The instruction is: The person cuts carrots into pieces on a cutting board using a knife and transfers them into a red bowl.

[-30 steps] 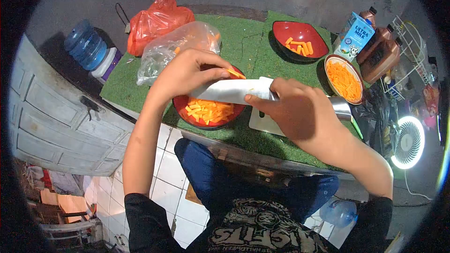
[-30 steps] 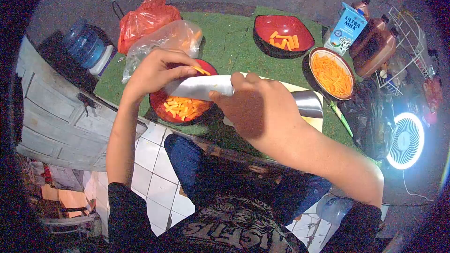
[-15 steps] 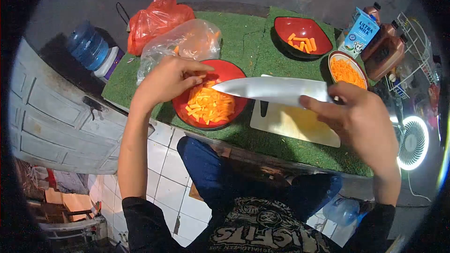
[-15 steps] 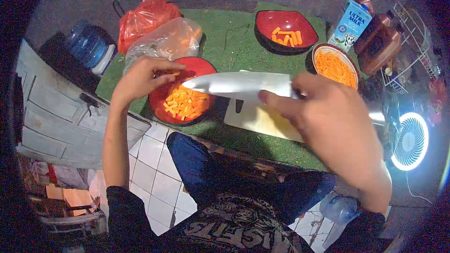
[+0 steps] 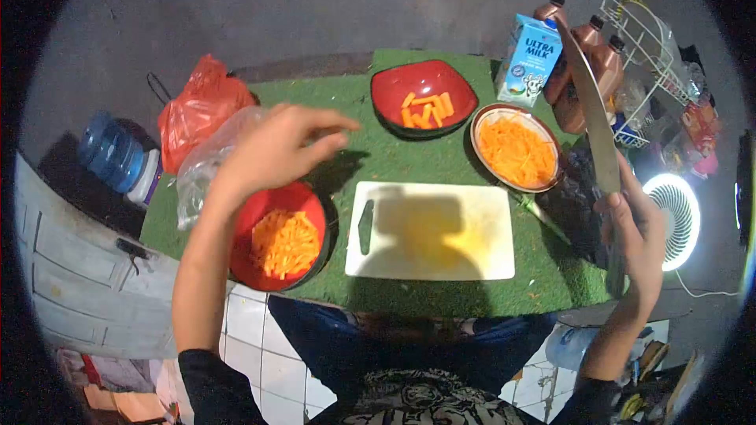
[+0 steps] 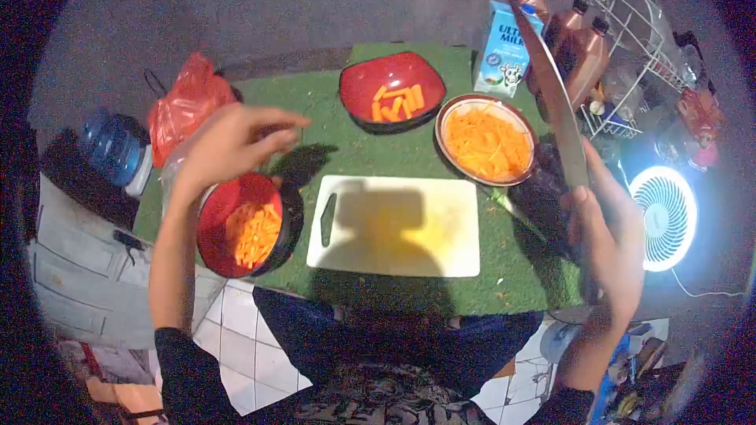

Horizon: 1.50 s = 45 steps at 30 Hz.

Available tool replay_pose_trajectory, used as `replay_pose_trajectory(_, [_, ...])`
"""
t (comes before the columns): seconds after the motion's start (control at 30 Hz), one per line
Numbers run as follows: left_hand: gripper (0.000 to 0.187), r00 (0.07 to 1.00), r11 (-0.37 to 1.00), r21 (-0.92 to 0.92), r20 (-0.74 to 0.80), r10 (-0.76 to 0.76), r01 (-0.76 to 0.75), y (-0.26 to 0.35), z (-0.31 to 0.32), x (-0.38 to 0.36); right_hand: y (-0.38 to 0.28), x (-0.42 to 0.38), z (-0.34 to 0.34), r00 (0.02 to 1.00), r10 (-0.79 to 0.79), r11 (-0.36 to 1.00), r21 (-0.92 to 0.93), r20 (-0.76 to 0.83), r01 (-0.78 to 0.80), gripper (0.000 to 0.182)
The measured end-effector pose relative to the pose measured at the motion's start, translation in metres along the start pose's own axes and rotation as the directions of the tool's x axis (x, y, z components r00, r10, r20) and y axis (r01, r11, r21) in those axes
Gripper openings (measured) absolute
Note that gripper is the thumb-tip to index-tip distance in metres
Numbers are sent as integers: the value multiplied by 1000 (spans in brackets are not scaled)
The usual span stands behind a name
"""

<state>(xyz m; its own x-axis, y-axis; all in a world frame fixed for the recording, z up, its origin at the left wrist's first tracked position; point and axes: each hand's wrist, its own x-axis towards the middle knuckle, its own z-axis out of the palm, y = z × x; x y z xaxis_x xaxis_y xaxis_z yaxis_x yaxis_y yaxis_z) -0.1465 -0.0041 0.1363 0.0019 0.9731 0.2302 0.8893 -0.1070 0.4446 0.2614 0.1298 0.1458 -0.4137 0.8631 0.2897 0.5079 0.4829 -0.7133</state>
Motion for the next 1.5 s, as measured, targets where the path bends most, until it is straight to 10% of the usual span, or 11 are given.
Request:
replay_pose_trajectory(0.27, [58, 951, 913, 316, 249, 185, -260, -47, 108, 206, 15, -11, 21, 982, 188, 904, 387, 19, -180, 49])
replay_pose_trajectory(0.37, [57, 914, 981, 184, 386, -127, 59, -53, 139, 234, 27, -23, 17, 973, 230, 904, 370, 6, -215, 50])
replay_pose_trajectory(0.83, [44, 860, 941, 21, 401, -317, 337, -38, 134, 224, 63, -47, 1, 931, 364, 878, 339, -17, -337, 50])
replay_pose_trajectory(1.13, [45, 953, 968, 249, 292, -78, 3, -53, 150, 230, 60, -49, 3, 929, 369, 875, 337, -3, -346, 50])
replay_pose_trajectory(1.5, [55, 948, 985, 152, 294, -126, 84, -65, 148, 220, 72, -54, 4, 938, 347, 874, 356, 21, -331, 55])
